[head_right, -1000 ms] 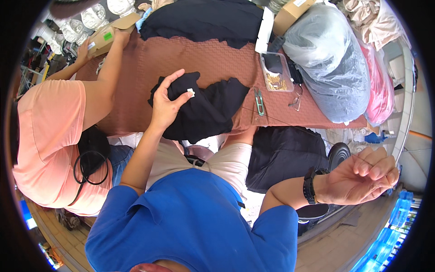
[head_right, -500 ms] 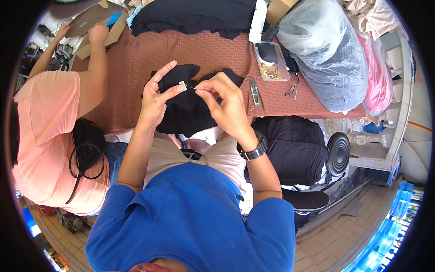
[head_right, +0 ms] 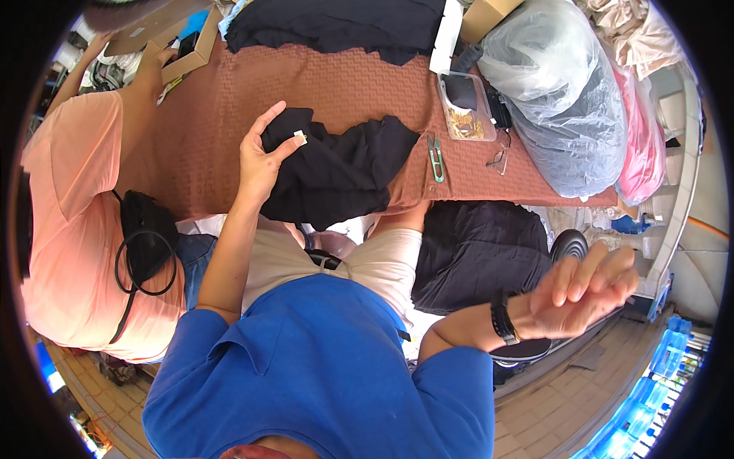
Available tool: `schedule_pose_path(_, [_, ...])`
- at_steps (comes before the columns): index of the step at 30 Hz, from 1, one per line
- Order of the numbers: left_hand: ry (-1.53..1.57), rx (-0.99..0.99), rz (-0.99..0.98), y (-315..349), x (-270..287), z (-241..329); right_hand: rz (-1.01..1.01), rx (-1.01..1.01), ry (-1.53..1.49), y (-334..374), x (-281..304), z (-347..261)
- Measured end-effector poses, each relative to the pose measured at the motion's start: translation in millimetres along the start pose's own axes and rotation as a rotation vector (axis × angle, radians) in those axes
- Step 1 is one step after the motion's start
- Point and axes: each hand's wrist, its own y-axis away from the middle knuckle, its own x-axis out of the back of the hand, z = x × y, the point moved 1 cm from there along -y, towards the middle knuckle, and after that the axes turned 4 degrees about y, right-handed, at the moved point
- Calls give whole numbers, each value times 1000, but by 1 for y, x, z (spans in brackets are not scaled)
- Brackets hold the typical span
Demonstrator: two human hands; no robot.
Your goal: The person places a paper template on a black garment, marks the position, and sews a small white label onto the fabric using a needle and thread before cutting the excess thread with shears.
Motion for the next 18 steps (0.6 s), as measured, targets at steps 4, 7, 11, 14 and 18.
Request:
schedule_pose_path(4, [124, 46, -11, -1, -9, 5, -122, -194, 80, 18, 13, -10])
schedule_pose_path(7, [254, 90, -7, -2, -15, 11, -122, -367, 81, 34, -2, -2])
schedule_pose_path(11, [342, 107, 39, -3, -12, 26, -239, -642, 256, 50, 5, 2])
schedule_pose_path(14, [329, 121, 17, -4, -7, 31, -237, -968, 547, 48, 11, 5])
schedule_pose_path(18, [293, 79, -53, 1, -11, 34, -303, -1136, 711, 43, -1, 42])
